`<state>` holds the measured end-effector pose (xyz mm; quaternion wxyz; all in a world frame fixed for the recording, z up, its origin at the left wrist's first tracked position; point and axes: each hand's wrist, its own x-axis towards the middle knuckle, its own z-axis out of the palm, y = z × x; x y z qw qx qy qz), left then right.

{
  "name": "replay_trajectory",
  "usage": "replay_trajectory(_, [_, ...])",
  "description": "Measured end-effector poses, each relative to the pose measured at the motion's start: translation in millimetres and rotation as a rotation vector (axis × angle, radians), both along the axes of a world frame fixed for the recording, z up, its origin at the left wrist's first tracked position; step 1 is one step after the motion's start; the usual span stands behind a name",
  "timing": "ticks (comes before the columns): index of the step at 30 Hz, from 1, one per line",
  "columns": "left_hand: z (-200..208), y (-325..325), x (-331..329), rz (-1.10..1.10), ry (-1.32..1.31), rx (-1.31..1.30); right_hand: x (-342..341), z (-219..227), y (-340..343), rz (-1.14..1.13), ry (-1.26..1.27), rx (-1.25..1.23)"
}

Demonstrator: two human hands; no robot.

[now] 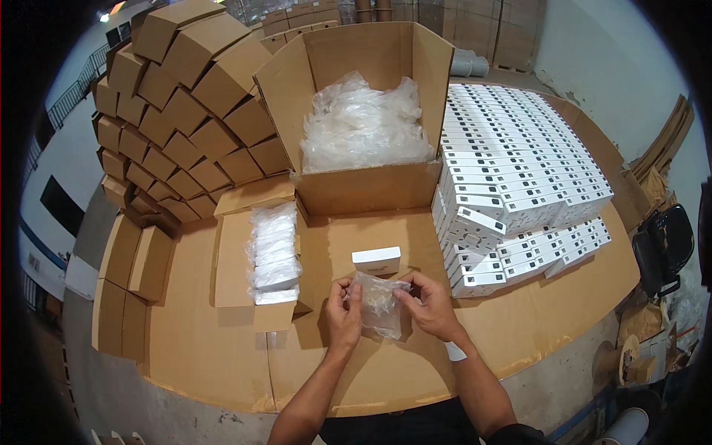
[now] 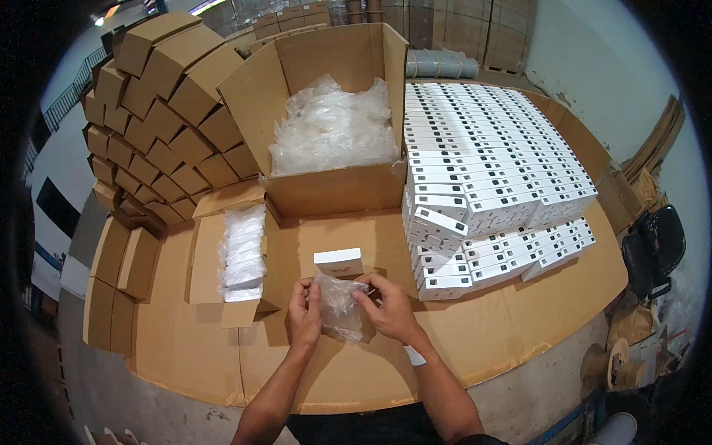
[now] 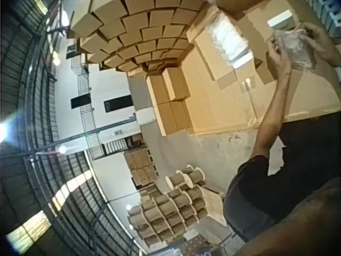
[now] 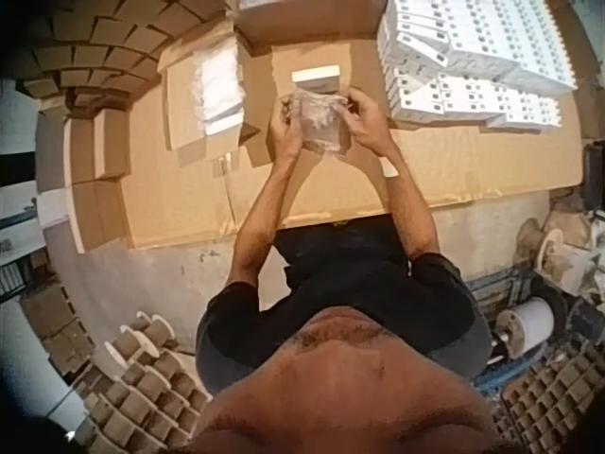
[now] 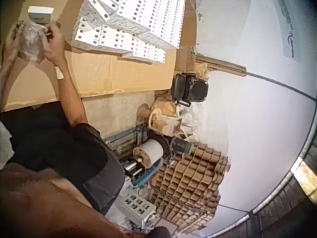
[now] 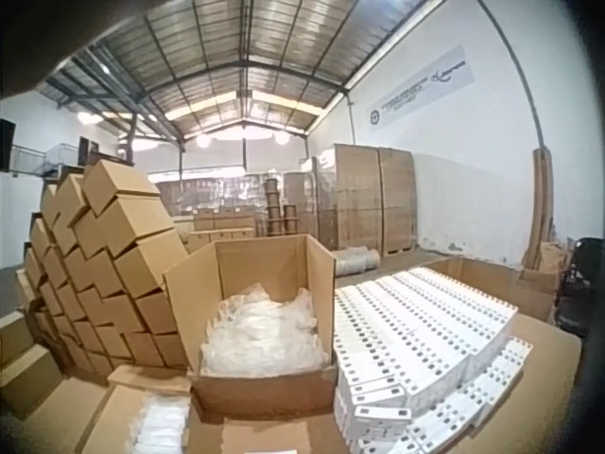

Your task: The person packs small electronic product boxes by hand, inserting each into a plastic sleeve, then arranging the sleeved boxes into a larger cardboard box for shipment.

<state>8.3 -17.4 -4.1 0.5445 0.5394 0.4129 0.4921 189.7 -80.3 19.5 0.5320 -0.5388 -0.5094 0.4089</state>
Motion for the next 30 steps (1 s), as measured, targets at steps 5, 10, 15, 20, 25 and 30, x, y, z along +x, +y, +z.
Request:
replay_trajectory(5, [3.2, 0.9, 0.3, 0.081, -0.049, 0.059, 2.5, 7.6, -1.0, -0.054, 0.144, 0.004])
replay_trajectory(10, [10.9, -6.6, 1.2, 0.058, -0.022, 0.061, 4.5, 3.2, -1.2, -0.106, 0.272, 0.054])
replay_trajectory(15, [4.9, -6.2, -1.5, -0.16, -0.054, -0.156, -0.6, 5.3, -2.3, -0.072, 0.163, 0.03])
replay_trajectory(20, [6.7, -4.2, 1.3, -0.05, 0.003, 0.027, -10.5, 10.2, -2.7, -0.076, 0.042, 0.027])
replay_trajectory(25, [3.3, 2.3, -6.2, 0.027, -0.047, -0.077, -2.2, 6.4, -3.3, -0.021, -0.01, -0.04])
replay_trajectory(30, [-3.0, 7.6, -4.3, 0.089, -0.261, -0.129, 3.9, -7.7, -0.4, 0.067, 0.191, -0.044])
